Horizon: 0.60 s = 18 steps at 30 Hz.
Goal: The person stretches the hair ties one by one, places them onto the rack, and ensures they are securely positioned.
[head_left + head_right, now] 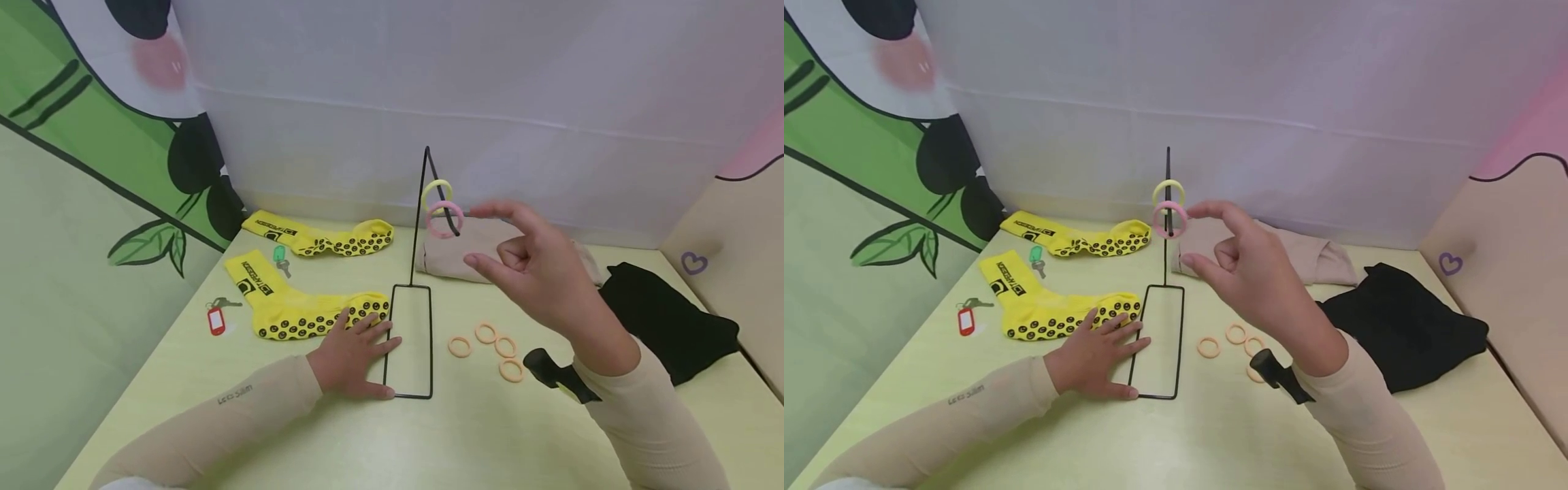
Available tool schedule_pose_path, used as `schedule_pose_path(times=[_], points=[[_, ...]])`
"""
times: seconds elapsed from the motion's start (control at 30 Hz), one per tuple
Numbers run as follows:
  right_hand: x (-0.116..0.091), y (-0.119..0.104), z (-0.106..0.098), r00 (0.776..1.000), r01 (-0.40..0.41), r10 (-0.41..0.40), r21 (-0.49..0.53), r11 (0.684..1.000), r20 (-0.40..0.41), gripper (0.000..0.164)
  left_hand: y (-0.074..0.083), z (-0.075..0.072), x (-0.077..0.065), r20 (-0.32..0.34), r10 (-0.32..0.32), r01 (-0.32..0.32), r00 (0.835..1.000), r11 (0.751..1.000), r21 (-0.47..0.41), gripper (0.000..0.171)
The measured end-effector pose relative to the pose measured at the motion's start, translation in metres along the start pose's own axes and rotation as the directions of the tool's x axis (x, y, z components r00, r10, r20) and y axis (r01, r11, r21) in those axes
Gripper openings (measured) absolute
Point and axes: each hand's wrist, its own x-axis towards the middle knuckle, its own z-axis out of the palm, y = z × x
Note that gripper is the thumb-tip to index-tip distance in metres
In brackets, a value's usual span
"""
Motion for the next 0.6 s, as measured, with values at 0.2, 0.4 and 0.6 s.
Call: schedule_pose_path(times=[0.2,0.4,0.6], points=[[-0.005,0.008,0.001,0.999,-0.054,0.054,0.008,0.999,0.007,0.041,-0.001,0.001,0.000,-0.001,0.001,-0.001,1.000,1.000,0.001,0.088],[-0.013,0.028,0.005,0.986,-0.149,0.144,0.046,0.988,0.087,0.039,0.000,0.002,-0.001,-0.002,0.001,-0.001,1.000,1.000,0.009,0.087],[-0.021,0.049,0.012,0.955,-0.254,0.234,0.094,0.963,0.183,0.041,0.000,0.000,-0.001,-0.005,0.000,0.000,1.000,1.000,0.022,0.087]])
